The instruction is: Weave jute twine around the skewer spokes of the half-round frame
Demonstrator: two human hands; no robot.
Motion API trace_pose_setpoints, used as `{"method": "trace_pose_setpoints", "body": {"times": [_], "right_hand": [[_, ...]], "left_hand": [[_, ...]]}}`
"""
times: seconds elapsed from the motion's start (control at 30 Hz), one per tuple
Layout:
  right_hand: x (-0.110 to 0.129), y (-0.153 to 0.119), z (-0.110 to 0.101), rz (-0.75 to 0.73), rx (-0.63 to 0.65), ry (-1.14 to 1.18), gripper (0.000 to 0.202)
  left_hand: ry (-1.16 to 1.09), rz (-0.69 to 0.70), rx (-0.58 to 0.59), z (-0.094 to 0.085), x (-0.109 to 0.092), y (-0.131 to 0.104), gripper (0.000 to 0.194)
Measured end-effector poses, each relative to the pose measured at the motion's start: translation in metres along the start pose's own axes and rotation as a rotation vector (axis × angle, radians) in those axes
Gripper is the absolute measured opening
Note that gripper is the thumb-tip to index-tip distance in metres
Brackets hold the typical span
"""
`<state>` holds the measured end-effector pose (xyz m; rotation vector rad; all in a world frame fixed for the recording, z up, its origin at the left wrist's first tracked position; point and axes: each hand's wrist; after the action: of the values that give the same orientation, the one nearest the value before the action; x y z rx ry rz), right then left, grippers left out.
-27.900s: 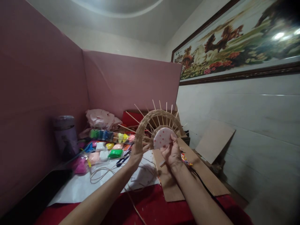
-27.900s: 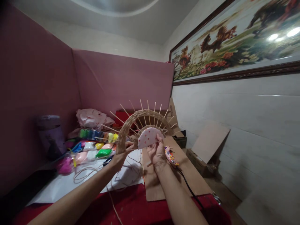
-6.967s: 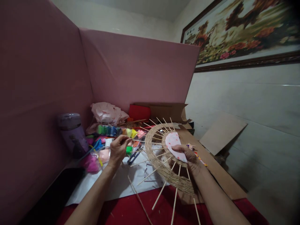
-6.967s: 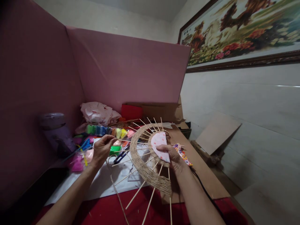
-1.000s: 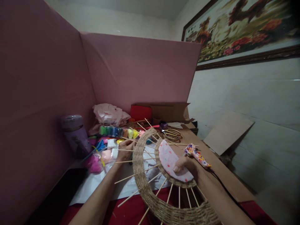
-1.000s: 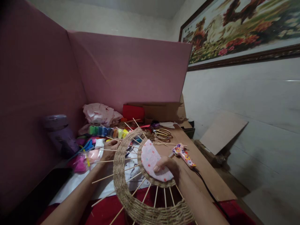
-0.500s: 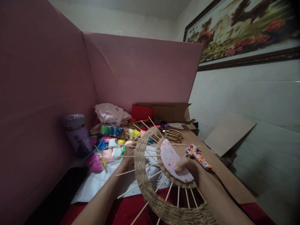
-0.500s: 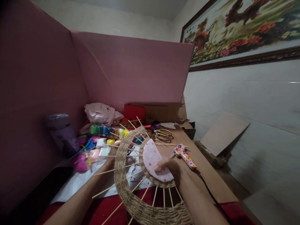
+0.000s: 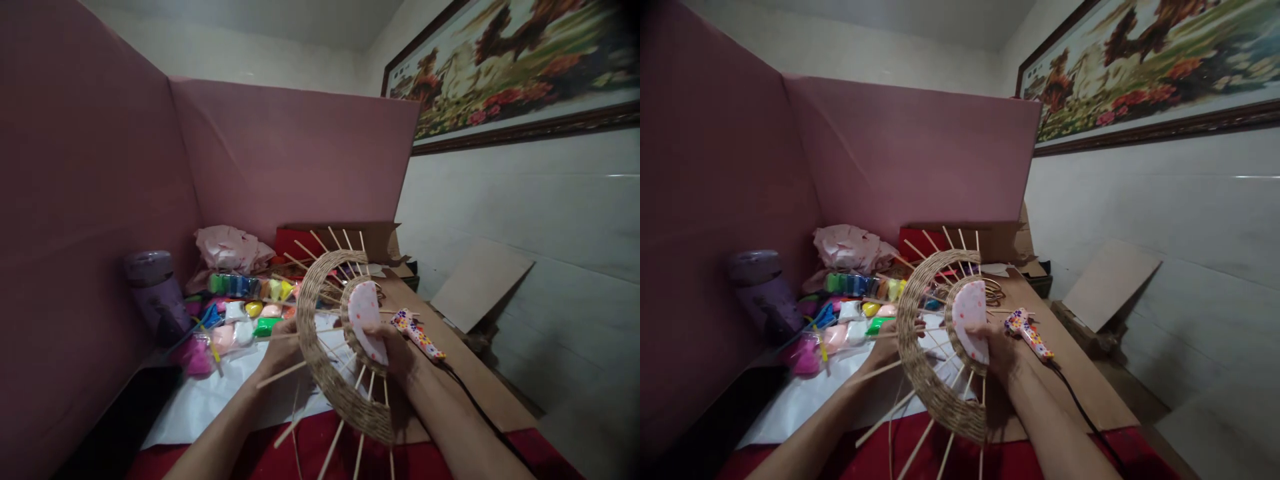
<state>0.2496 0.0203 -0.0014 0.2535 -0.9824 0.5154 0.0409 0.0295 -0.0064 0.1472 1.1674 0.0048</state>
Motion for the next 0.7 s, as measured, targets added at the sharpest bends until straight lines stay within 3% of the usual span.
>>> {"method": "trace_pose_setpoints", "body": {"times": [0.13, 0.3, 0.37, 0.47, 0.57, 0.7], "right_hand": [[0.006, 0.003, 0.007, -0.143, -0.054, 0.06, 0.036], [0.008, 0.0, 0.014, -0.12, -0.009, 0.111, 0.037], [0.005, 0.004, 0.012, -0.176, -0.099, 0.151, 0.033], [0.003, 0.011, 0.006, -0.327, -0.34, 0.207, 0.034], [0.009, 0.014, 0.002, -0.442, -0.541, 0.2, 0.032], [0.02, 0.009, 0.002, -0.534, -0.685, 0.182, 0.02]], "left_hand": [[0.12, 0.027, 0.138, 0.007, 0.007, -0.006, 0.013], [0.115, -0.081, 0.265, 0.022, 0.009, -0.023, 0.017], [0.116, -0.103, 0.282, 0.025, 0.009, -0.028, 0.019], [0.18, -0.146, 0.321, 0.025, 0.008, -0.028, 0.024], [0.146, -0.104, 0.259, 0.02, 0.008, -0.019, 0.024], [0.033, -0.026, 0.005, 0.009, 0.01, -0.005, 0.027]]}}
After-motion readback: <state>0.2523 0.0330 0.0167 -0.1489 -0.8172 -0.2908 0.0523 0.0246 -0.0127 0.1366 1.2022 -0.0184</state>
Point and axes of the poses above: each hand's wrist, its own y-axis towards the middle knuckle, its own z-axis out of the palm, x = y × z, and after that the axes turned 7 degrees about -y, right-handed
